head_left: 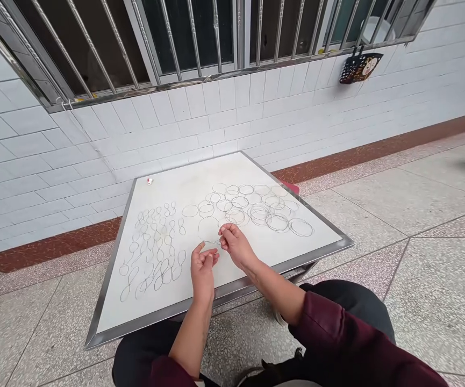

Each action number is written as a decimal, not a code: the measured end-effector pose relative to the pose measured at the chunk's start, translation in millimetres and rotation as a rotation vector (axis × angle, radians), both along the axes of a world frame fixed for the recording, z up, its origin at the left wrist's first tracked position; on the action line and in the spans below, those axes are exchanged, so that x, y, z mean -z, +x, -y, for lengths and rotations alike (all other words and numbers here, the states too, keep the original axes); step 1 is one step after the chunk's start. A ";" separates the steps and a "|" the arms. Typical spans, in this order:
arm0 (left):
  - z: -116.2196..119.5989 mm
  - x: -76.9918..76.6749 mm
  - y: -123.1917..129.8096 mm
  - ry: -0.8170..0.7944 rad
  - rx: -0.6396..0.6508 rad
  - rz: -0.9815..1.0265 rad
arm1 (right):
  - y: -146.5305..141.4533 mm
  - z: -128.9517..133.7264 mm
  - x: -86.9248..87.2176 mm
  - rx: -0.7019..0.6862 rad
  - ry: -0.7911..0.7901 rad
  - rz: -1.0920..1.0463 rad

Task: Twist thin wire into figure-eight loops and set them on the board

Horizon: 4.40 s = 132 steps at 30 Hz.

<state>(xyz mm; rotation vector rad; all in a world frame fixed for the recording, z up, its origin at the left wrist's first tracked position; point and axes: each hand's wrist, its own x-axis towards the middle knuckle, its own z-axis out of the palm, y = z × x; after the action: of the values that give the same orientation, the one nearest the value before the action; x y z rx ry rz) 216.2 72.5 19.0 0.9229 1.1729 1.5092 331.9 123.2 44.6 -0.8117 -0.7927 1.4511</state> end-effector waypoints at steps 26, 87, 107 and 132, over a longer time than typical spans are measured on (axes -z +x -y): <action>17.7 -10.2 -1.1 -0.353 0.218 0.606 | 11.4 30.9 -11.8 -0.095 -0.025 -0.088; 41.8 -37.6 -27.9 -0.178 -0.043 0.001 | 36.5 50.4 11.9 -0.130 0.185 0.404; 60.3 -46.7 -31.3 -0.134 -0.057 -0.090 | 62.5 -7.2 31.8 0.013 -0.200 0.827; 98.8 -70.5 -31.4 -0.158 0.052 -0.184 | 24.8 101.3 -37.7 -0.147 0.459 0.839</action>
<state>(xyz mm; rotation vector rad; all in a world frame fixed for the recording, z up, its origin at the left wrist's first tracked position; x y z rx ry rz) 184.8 -26.3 89.5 0.9923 1.3687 1.2908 356.7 21.9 82.3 -1.0126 -1.7724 0.9506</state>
